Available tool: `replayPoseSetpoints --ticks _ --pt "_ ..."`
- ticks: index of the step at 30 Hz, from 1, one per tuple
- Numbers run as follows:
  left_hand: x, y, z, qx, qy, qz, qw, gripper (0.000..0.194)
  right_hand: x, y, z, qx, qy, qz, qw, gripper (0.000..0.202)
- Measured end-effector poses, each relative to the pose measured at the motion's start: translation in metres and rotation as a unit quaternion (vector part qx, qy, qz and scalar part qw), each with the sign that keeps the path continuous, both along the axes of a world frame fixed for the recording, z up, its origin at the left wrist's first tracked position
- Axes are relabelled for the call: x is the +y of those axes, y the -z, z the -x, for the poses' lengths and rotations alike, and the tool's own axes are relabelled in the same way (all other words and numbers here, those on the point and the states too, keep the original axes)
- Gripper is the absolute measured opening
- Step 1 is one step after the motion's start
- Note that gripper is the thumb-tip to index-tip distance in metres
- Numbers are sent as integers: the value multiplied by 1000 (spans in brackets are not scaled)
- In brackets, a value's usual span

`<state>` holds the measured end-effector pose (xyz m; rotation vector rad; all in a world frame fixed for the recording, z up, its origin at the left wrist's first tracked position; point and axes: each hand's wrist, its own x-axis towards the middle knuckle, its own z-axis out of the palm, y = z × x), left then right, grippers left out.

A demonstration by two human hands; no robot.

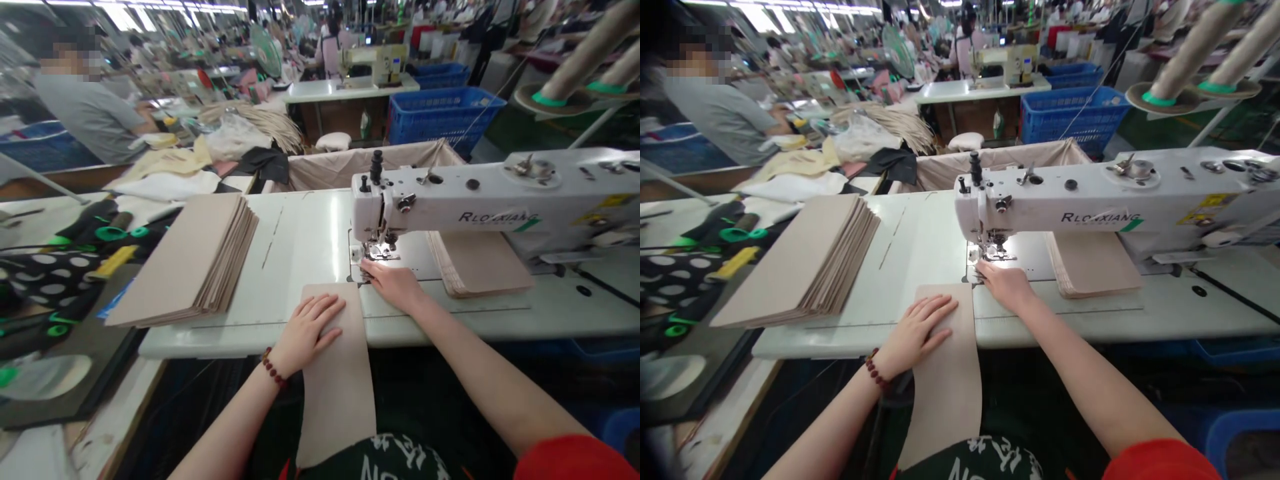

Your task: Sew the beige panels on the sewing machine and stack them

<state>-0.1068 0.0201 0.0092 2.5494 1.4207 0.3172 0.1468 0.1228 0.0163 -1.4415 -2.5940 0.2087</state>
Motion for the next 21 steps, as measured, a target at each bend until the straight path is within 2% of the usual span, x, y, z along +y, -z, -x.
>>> replayPoseSetpoints --ticks 5,11,21 --pt "39 -3 -6 -5 10 5 1000 54 -10 13 -19 2 23 -11 1000 51" --pt "80 3 -18 -11 6 2 1000 54 -9 15 -15 -8 20 -17 1000 51" --pt "90 3 -26 -14 14 9 1000 54 -6 16 -15 -18 16 -20 1000 51"
